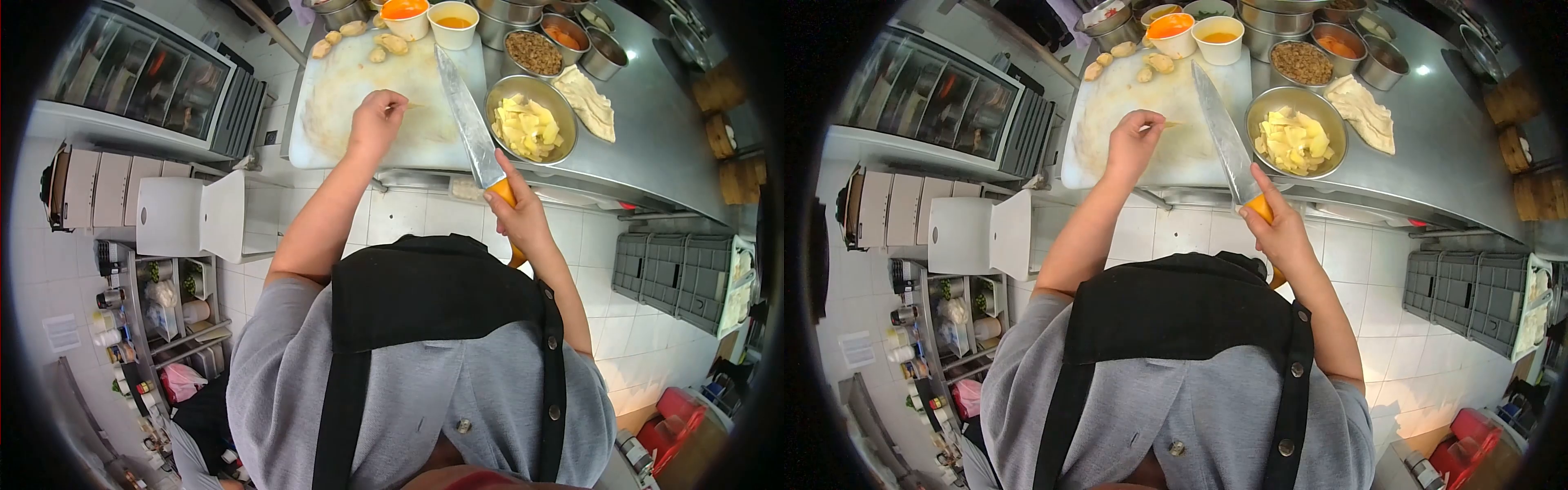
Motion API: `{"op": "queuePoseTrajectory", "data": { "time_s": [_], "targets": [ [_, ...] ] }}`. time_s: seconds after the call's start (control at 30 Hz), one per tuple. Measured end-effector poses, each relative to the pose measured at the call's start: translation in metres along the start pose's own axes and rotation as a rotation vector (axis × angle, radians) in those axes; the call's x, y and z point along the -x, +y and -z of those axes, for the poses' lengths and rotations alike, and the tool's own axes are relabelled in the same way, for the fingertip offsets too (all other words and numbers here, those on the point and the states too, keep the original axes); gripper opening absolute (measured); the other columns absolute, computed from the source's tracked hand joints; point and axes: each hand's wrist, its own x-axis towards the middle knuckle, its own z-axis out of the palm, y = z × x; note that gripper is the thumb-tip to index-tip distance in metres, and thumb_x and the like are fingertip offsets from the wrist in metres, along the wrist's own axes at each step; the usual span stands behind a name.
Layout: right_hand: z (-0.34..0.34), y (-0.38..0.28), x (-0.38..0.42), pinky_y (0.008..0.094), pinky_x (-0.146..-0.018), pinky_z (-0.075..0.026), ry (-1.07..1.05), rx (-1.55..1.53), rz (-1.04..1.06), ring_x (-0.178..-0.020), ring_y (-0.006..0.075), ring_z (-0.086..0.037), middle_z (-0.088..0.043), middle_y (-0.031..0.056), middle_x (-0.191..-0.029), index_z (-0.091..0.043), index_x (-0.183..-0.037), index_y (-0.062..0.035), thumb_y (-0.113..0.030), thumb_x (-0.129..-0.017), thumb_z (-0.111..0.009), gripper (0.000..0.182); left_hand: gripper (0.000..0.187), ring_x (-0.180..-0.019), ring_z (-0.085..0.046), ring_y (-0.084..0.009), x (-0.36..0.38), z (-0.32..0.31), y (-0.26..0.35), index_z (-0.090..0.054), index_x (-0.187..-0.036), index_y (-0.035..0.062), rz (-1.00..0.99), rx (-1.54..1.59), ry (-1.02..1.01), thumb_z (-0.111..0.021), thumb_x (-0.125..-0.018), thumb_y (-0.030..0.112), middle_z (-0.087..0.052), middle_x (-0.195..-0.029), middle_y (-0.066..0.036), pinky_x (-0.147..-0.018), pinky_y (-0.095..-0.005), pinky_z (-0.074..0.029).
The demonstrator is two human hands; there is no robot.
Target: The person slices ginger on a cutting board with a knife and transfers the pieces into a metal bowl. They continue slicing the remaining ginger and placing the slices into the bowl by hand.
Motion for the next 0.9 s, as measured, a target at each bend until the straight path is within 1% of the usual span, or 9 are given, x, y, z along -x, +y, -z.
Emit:
{"op": "queuePoseTrajectory", "data": {
  "time_s": [0.07, 0.17, 0.27, 0.37, 0.47, 0.67, 0.77, 0.87, 0.9],
  "targets": [
    [-0.001, 0.006, -0.003, 0.0246, -0.05, -0.045, 0.011, 0.001, 0.032, -0.054, 0.0072, -0.045, -0.051, 0.0003, -0.072, -0.037, -0.151, -0.0264, -0.008, -0.092, -0.062, 0.066, 0.011, -0.092, -0.066, -0.0212, 0.008, -0.006, -0.008, -0.067, -0.094, 0.0045, -0.216, -0.09, 0.008, -0.063, -0.086, -0.001, -0.07, -0.098, -0.008, -0.082, -0.0324, -0.054],
    [-0.002, 0.004, -0.003, 0.025, -0.052, -0.045, -0.001, 0.085, 0.002, -0.056, 0.0083, -0.046, -0.054, 0.0017, -0.074, -0.038, -0.151, -0.0255, -0.009, -0.092, -0.063, 0.066, 0.016, -0.1, -0.065, -0.0286, 0.029, -0.015, -0.031, -0.067, -0.095, 0.0049, -0.323, -0.221, -0.171, -0.064, -0.082, -0.003, -0.069, -0.106, -0.011, -0.086, -0.0367, -0.054],
    [0.0, 0.003, -0.005, 0.0256, -0.05, -0.046, -0.054, 0.133, 0.007, -0.054, 0.0097, -0.046, -0.055, 0.003, -0.075, -0.038, -0.151, -0.0243, -0.01, -0.092, -0.063, 0.066, 0.016, -0.108, -0.064, -0.0299, 0.03, -0.005, -0.036, -0.066, -0.094, 0.004, -0.509, -0.294, -0.218, -0.063, -0.08, -0.003, -0.067, -0.114, -0.011, -0.091, -0.0408, -0.052],
    [0.001, 0.0, -0.008, 0.0262, -0.047, -0.045, -0.087, 0.12, -0.083, -0.05, 0.0101, -0.047, -0.054, 0.0029, -0.074, -0.037, -0.151, -0.0236, -0.011, -0.092, -0.063, 0.065, 0.012, -0.106, -0.062, -0.0306, 0.032, -0.002, -0.013, -0.067, -0.092, 0.0032, -0.232, -0.175, -0.171, -0.065, -0.081, -0.001, -0.067, -0.112, -0.01, -0.091, -0.0405, -0.051],
    [0.006, 0.008, -0.016, 0.0262, -0.045, -0.044, -0.159, -0.016, -0.177, -0.046, 0.0101, -0.048, -0.052, 0.0026, -0.072, -0.036, -0.151, -0.0244, -0.012, -0.093, -0.063, 0.065, 0.014, -0.103, -0.061, -0.032, 0.028, -0.008, -0.01, -0.067, -0.095, 0.003, -0.144, -0.296, -0.047, -0.069, -0.081, 0.003, -0.066, -0.108, -0.011, -0.091, -0.0401, -0.05],
    [0.013, 0.023, -0.021, 0.025, -0.044, -0.043, -0.242, -0.091, -0.179, -0.046, 0.01, -0.049, -0.052, 0.0027, -0.071, -0.034, -0.152, -0.0215, -0.015, -0.094, -0.061, 0.065, 0.03, -0.104, -0.059, -0.0321, 0.019, -0.01, -0.018, -0.065, -0.107, 0.0042, -0.181, -0.33, -0.241, -0.074, -0.079, 0.008, -0.062, -0.115, -0.012, -0.091, -0.0387, -0.049],
    [0.014, 0.022, -0.02, 0.0252, -0.044, -0.043, -0.258, -0.148, -0.208, -0.045, 0.0103, -0.049, -0.052, 0.0028, -0.071, -0.033, -0.153, -0.0203, -0.016, -0.094, -0.06, 0.065, 0.03, -0.108, -0.058, -0.0307, 0.023, -0.009, -0.006, -0.066, -0.111, 0.0042, -0.251, -0.459, -0.135, -0.071, -0.082, 0.009, -0.06, -0.122, -0.011, -0.094, -0.0395, -0.048],
    [0.013, 0.03, -0.018, 0.0254, -0.044, -0.043, -0.264, -0.225, -0.207, -0.045, 0.0103, -0.048, -0.052, 0.0028, -0.07, -0.033, -0.153, -0.0208, -0.015, -0.094, -0.061, 0.065, 0.031, -0.111, -0.056, -0.0306, 0.029, -0.016, -0.016, -0.066, -0.115, 0.0044, -0.554, -0.56, -0.089, -0.068, -0.085, 0.011, -0.058, -0.128, -0.012, -0.096, -0.0403, -0.047],
    [0.013, 0.03, -0.016, 0.0254, -0.044, -0.043, -0.261, -0.209, -0.213, -0.045, 0.0102, -0.048, -0.052, 0.0027, -0.07, -0.033, -0.153, -0.0208, -0.015, -0.094, -0.061, 0.065, 0.032, -0.111, -0.056, -0.0312, 0.033, -0.019, -0.019, -0.065, -0.117, 0.0045, -0.541, -0.58, -0.091, -0.067, -0.086, 0.011, -0.057, -0.129, -0.013, -0.096, -0.0403, -0.047]
  ]
}}
